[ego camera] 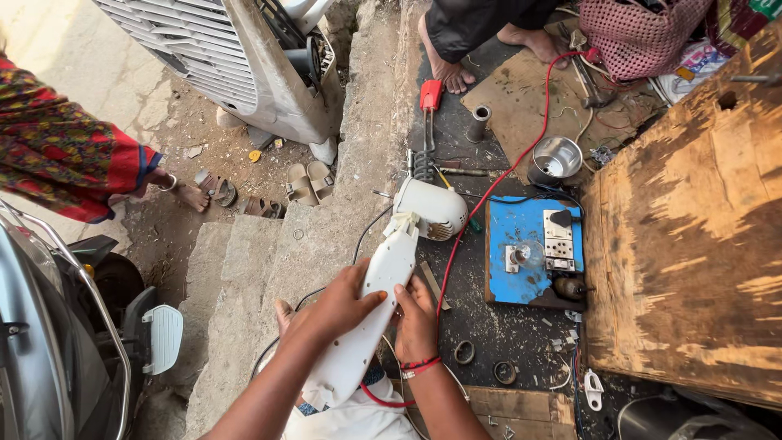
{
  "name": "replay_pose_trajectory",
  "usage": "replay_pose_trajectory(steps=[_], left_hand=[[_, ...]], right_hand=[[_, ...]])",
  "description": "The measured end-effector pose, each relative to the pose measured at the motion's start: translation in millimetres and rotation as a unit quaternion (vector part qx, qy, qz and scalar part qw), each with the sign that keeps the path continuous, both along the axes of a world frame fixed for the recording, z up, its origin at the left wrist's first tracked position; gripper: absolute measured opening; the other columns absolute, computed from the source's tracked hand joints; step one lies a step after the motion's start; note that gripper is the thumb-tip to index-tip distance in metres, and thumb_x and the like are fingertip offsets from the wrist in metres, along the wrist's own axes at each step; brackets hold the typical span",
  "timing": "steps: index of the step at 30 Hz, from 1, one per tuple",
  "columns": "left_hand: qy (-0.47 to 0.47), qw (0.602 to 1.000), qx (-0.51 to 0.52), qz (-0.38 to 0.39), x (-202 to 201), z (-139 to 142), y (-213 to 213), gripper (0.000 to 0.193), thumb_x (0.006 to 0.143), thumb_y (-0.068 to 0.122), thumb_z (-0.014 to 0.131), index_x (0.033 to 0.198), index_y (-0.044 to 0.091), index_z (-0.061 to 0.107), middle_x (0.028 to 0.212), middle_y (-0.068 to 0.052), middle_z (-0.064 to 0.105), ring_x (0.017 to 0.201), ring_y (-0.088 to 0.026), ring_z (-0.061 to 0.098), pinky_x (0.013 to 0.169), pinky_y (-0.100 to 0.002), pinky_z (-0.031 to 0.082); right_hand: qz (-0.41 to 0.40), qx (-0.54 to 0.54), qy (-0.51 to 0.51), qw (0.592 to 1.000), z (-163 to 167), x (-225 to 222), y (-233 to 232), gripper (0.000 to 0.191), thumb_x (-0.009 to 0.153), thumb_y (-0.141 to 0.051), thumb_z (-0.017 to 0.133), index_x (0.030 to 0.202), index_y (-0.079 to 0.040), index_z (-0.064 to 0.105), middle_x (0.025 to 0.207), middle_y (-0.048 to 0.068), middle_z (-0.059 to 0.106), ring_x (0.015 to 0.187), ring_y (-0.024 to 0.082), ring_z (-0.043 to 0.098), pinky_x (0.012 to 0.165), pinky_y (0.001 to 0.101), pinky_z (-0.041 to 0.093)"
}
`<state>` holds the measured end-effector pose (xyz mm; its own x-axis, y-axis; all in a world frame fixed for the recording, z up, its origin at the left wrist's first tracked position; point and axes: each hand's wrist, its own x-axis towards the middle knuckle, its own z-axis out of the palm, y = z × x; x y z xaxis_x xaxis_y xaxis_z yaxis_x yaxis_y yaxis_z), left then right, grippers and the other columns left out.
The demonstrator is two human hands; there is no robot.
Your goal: The person assembles a white plastic housing for a small appliance, likely a mixer. They connect wires, fit the two halves of the casing together, and secure them while seated on the ground in a workshop setting.
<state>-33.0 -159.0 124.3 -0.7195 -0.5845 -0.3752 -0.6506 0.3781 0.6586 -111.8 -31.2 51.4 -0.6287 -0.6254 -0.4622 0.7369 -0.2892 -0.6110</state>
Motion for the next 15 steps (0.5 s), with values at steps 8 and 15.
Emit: replay_pose_trajectory(steps=[8,15], left_hand=[[0.051,0.998,-0.029,0.008,2.2,-28.8,5.9,0.071,0.077,0.031,0.081,0.138,0.005,0.055,0.127,-0.020,0.063,0.116,-0.035,0.065,0.099,-0.040,0.051],[0.005,0.987,0.135,0.093,2.0,-30.6,-9.4,0.055,0.084,0.031,0.076,0.132,0.007,0.063,0.105,-0.014,0.075,0.086,-0.024,0.076,0.079,-0.036,0.060]], right_hand=[[0.023,0.056,0.018,0.998,-9.0,3.6,4.1,0.049,0.098,-0.014,0.054,0.146,-0.005,0.052,0.123,0.007,0.067,0.103,0.015,0.066,0.084,0.0326,0.055],[0.011,0.081,0.121,0.989,-16.0,7.6,-0.4,0.054,0.099,-0.017,0.062,0.149,-0.001,0.048,0.130,0.009,0.068,0.111,0.014,0.065,0.093,0.0299,0.053]])
